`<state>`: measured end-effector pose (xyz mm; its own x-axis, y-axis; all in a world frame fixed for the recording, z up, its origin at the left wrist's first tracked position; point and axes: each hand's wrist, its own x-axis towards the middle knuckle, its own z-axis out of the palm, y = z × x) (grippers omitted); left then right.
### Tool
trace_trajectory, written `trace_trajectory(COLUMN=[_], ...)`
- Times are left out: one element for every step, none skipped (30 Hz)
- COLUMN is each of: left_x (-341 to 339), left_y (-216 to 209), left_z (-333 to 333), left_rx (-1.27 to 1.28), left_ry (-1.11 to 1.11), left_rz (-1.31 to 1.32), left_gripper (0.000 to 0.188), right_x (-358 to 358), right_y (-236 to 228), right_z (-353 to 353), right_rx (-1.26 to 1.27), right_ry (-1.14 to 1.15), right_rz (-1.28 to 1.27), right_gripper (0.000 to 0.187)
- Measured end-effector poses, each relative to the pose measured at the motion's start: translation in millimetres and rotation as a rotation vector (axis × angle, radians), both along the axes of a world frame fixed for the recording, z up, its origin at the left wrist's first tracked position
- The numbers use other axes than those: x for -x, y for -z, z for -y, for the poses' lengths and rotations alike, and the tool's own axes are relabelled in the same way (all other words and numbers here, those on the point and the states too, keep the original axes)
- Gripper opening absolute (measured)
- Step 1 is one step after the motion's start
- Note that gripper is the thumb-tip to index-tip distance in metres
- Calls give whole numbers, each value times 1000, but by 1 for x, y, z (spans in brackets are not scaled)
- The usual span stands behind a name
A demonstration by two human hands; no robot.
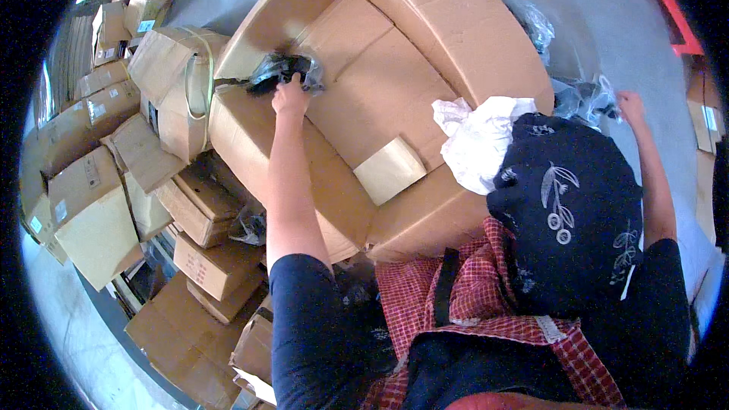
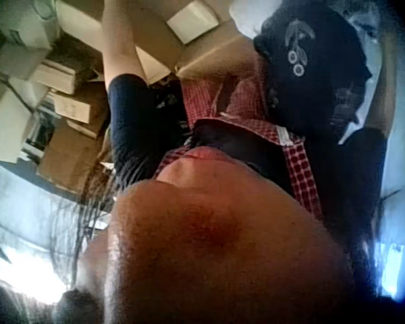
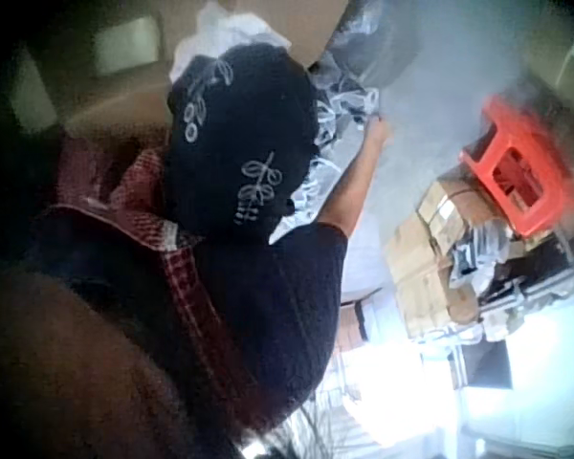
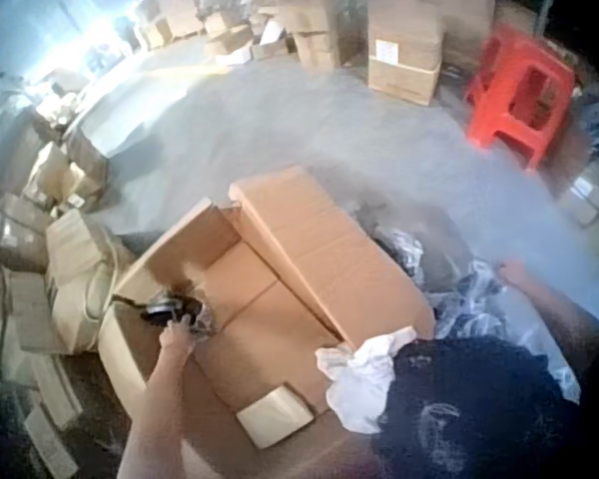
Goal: The person labels black plastic components, wipes them with a cloth, and places them into plastic bags.
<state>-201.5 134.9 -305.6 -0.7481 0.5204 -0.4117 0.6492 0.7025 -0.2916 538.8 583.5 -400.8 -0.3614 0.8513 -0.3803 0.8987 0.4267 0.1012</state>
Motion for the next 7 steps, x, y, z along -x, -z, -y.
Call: trace_trajectory(left_x=[8, 14, 15, 14, 12, 9, 12], left_y=[10, 20, 36, 33, 31, 21, 18], left_z=[3, 11, 10, 8, 5, 16, 30], left_rx=[-6, -14, -160, -159, -160, -146, -139], left_ry=[25, 49, 144, 122, 101, 59, -25], left_rz=[25, 51, 0, 29, 59, 77, 94], left_gripper=[40, 39, 32, 31, 30, 30, 34], right_x=[-1, 1, -2, 7, 24, 77, 134], right_y=[-2, -2, -15, -31, -44, -66, -92], right_z=[-2, -7, -14, -16, -23, -20, -18], right_rx=[32, 19, -12, -32, -65, -81, -16], right_ry=[-23, -40, -44, -57, -88, -139, -131], right_rz=[80, -3, -73, -152, -224, -307, -269], right_gripper=[30, 31, 33, 34, 37, 40, 49])
